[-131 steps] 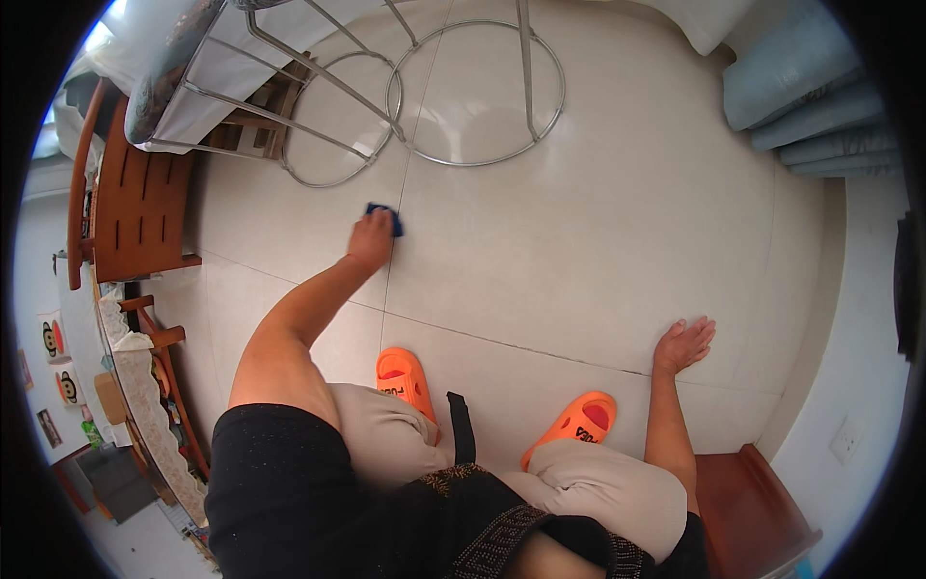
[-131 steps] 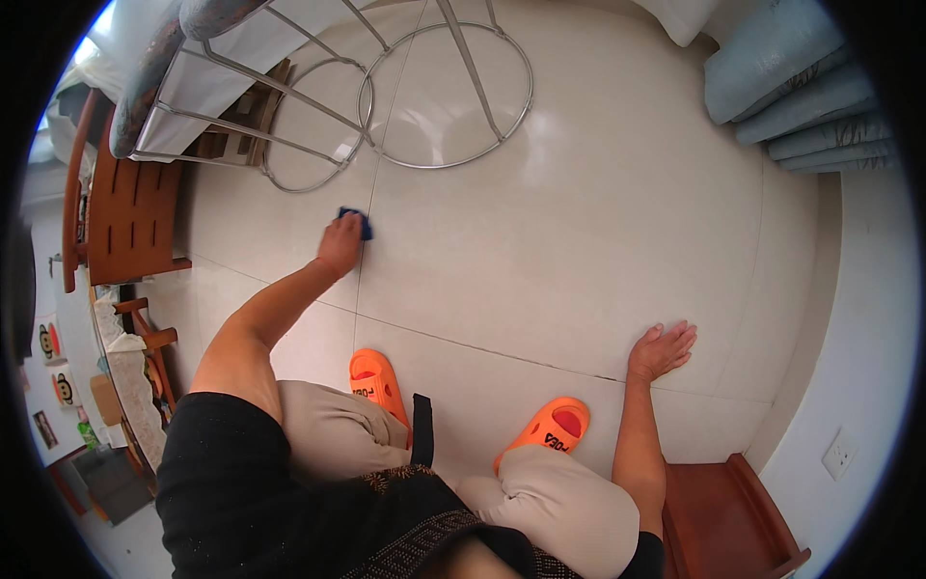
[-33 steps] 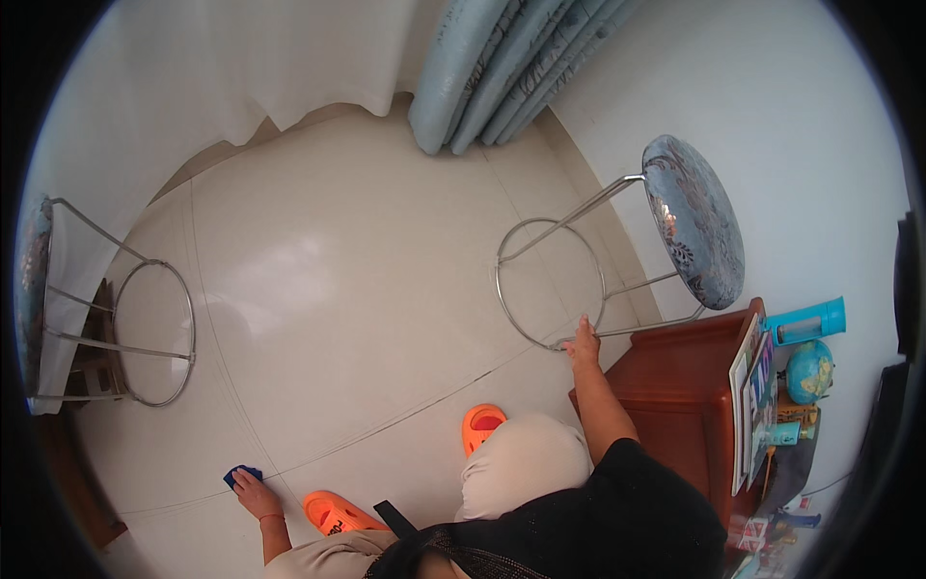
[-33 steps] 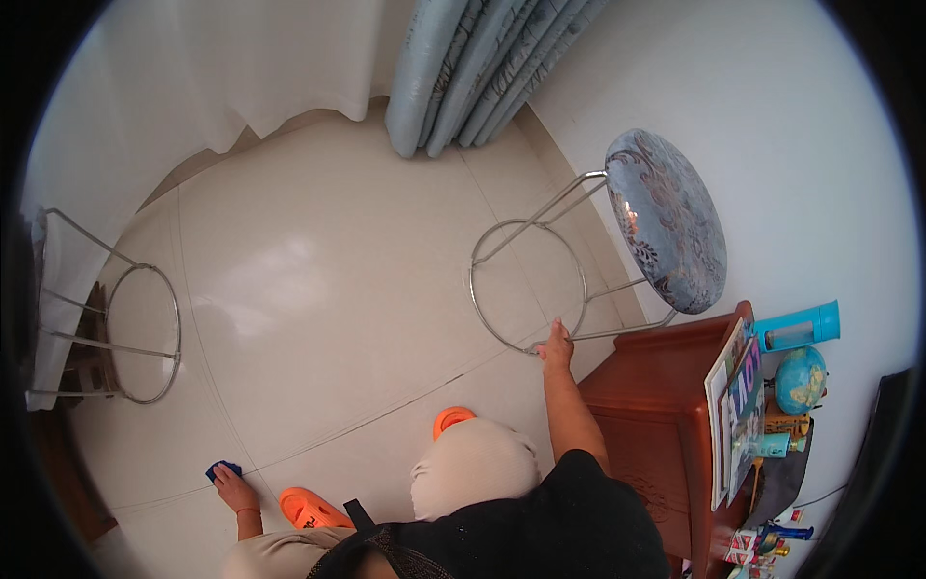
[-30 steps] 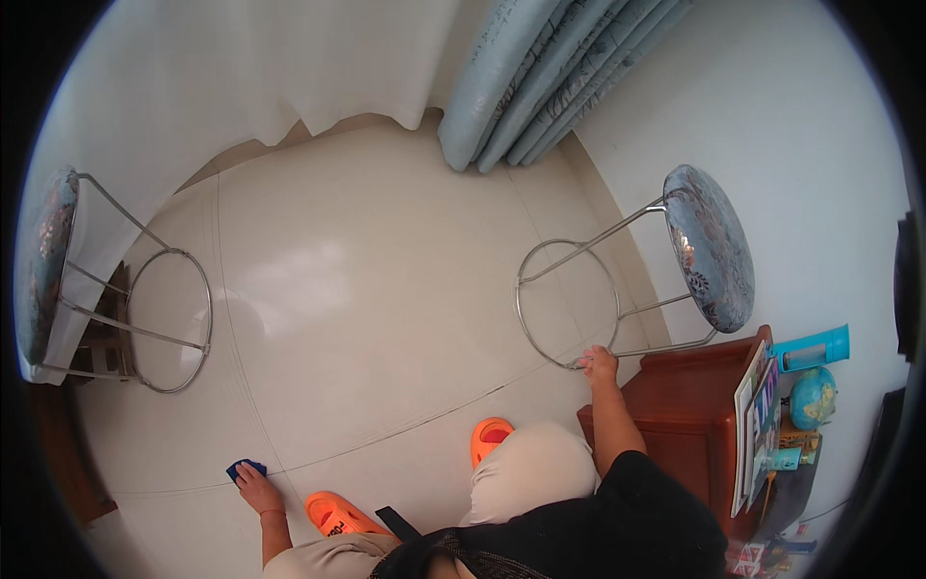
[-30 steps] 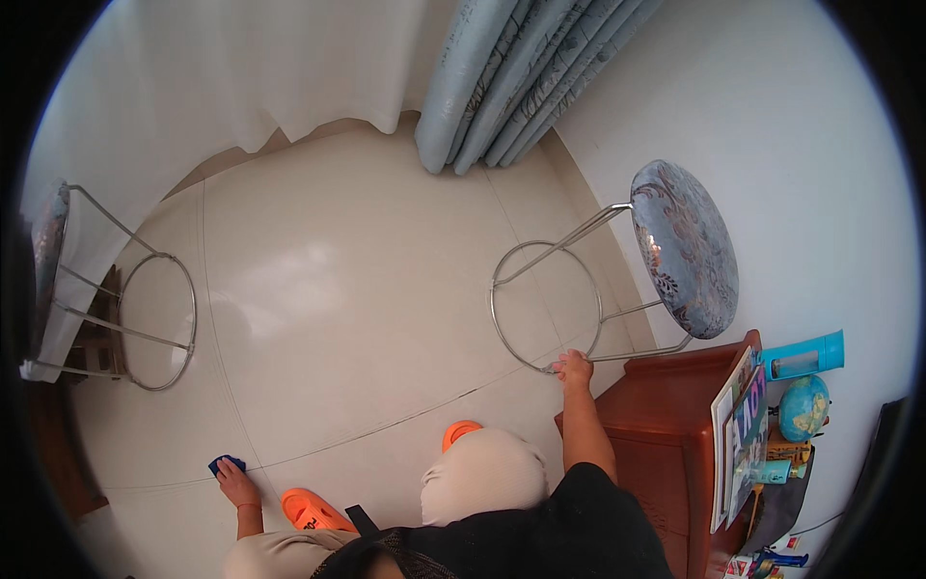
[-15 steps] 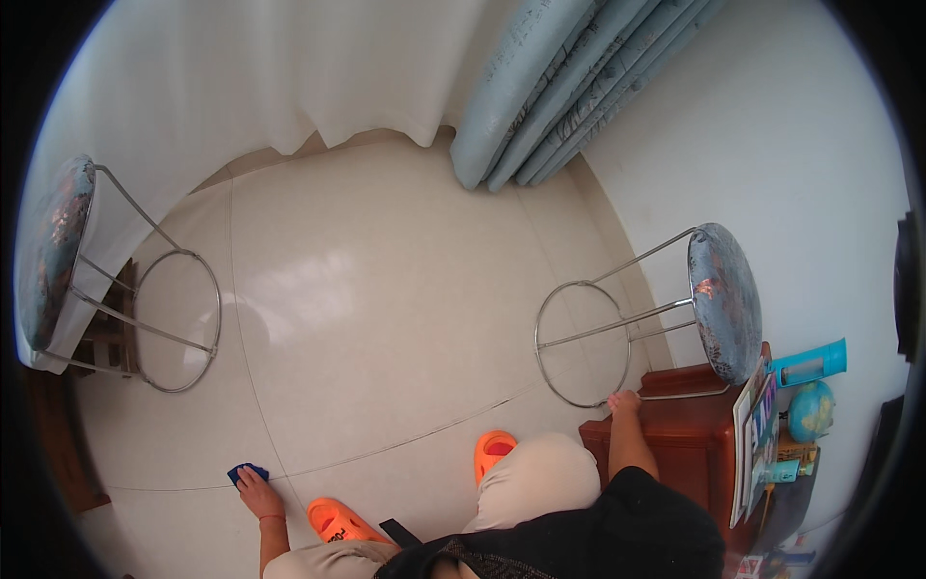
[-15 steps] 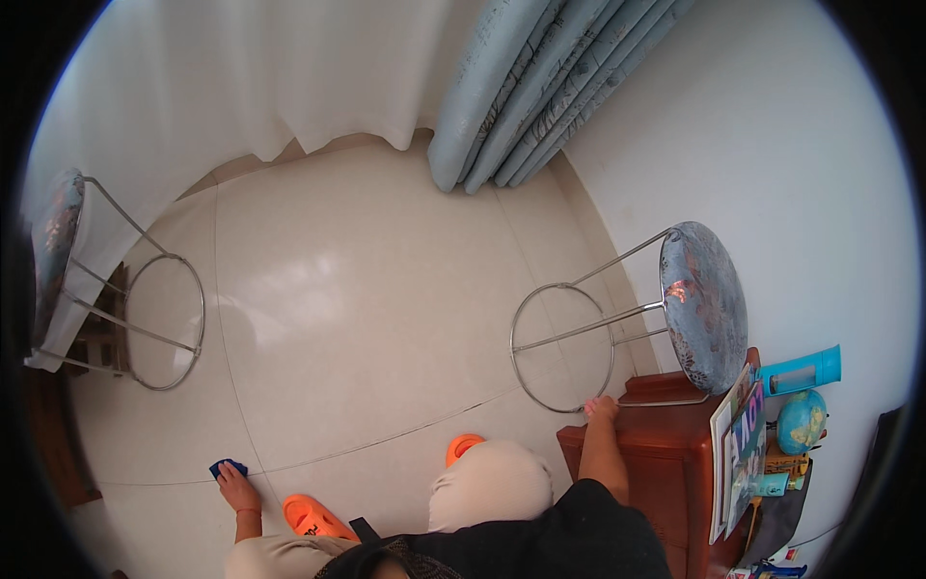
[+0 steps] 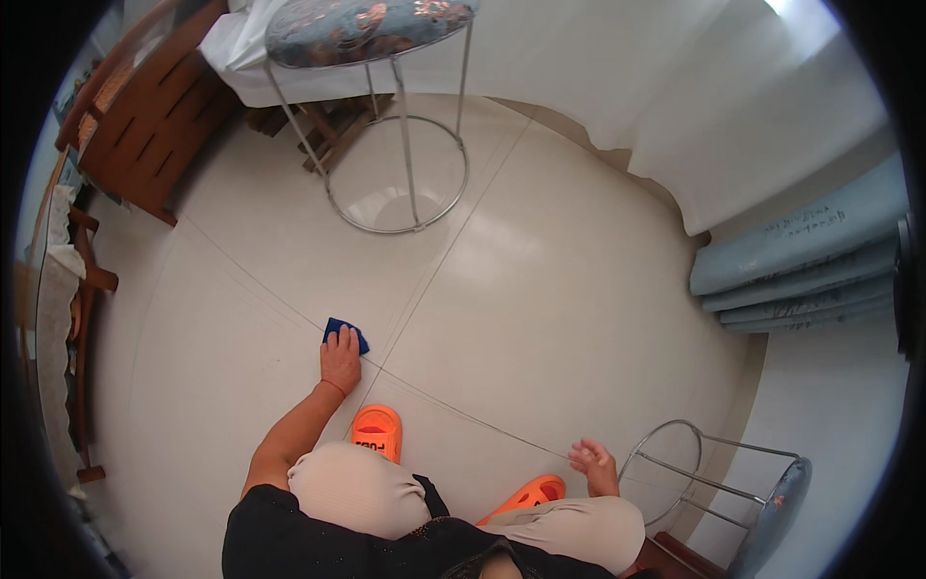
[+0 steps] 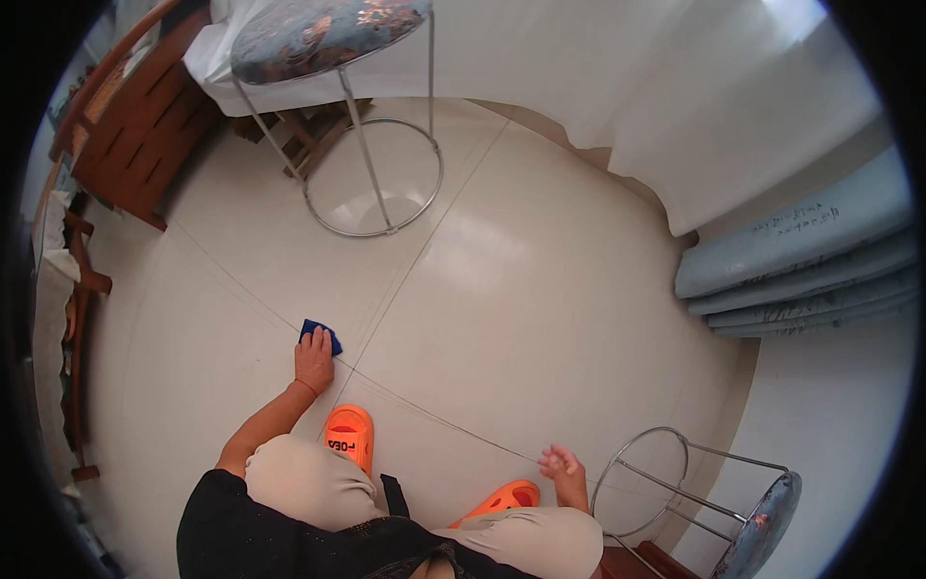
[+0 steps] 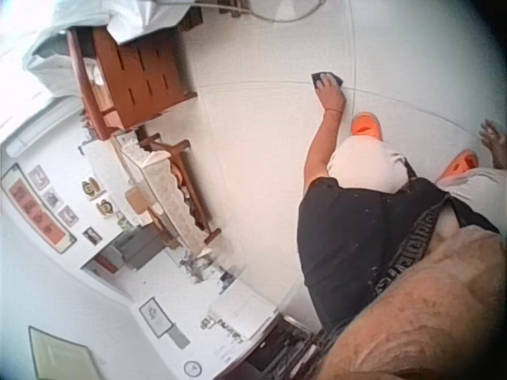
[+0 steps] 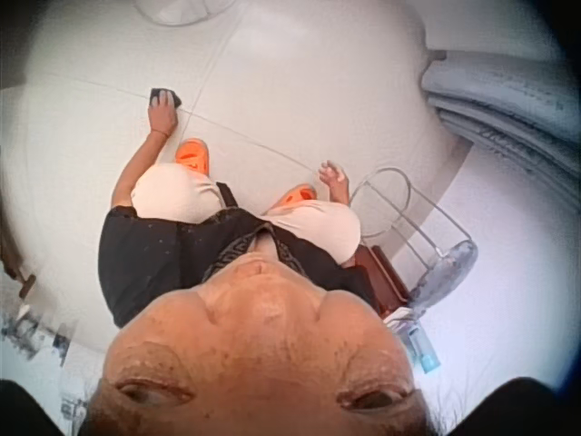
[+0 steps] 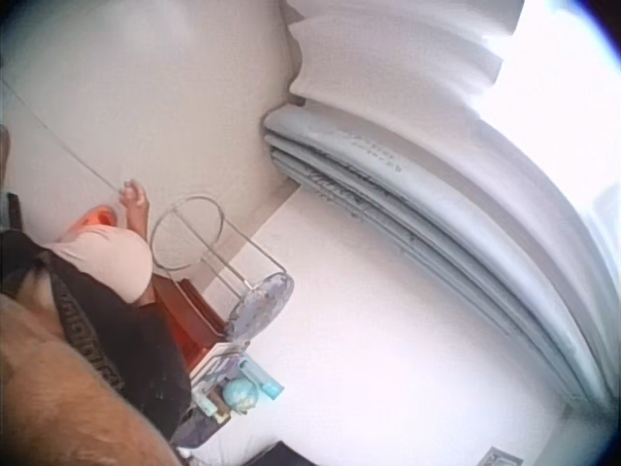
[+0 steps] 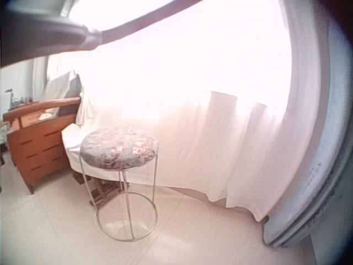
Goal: The person wipes the floor and baseboard area using a blue cloth while moving around furniture and curtains.
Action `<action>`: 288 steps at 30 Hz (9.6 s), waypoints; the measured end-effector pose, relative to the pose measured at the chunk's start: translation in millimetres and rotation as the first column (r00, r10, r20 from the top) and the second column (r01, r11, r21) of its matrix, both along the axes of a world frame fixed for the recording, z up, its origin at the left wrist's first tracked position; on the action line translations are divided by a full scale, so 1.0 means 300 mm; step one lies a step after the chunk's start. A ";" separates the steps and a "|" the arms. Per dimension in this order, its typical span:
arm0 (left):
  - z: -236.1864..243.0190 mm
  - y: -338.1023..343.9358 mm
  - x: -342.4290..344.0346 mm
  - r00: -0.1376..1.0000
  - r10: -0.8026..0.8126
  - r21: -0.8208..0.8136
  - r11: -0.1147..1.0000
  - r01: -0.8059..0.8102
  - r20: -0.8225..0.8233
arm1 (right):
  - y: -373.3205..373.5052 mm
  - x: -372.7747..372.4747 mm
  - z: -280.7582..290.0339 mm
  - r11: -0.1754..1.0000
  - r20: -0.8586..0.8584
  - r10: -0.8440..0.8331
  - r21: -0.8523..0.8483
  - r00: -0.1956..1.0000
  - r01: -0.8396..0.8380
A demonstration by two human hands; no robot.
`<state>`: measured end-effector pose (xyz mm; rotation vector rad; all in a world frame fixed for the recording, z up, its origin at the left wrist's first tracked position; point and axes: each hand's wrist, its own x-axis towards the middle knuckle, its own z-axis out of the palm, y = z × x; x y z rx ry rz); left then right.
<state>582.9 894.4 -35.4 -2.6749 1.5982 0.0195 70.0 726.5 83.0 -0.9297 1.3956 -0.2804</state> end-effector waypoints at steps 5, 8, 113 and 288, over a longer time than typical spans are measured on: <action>-0.021 0.076 -0.014 0.996 0.065 -0.204 0.978 -0.053 0.055 | -0.418 0.756 0.263 0.733 0.043 0.638 -0.338 0.769 -0.590; -0.057 0.096 -0.011 0.996 0.056 -0.263 0.964 -0.036 0.066 | -0.515 1.261 0.315 0.479 -0.031 0.736 -0.683 0.676 -0.552; -0.190 0.123 0.048 0.995 0.020 -0.048 0.999 -0.015 0.101 | -1.162 -0.433 0.295 0.469 -0.849 -0.352 0.204 -0.394 -0.859; 0.071 -0.214 0.249 0.963 0.082 -0.252 0.956 -0.149 -0.258 | -0.371 1.174 -0.301 0.476 -0.558 0.086 -0.705 0.825 -0.527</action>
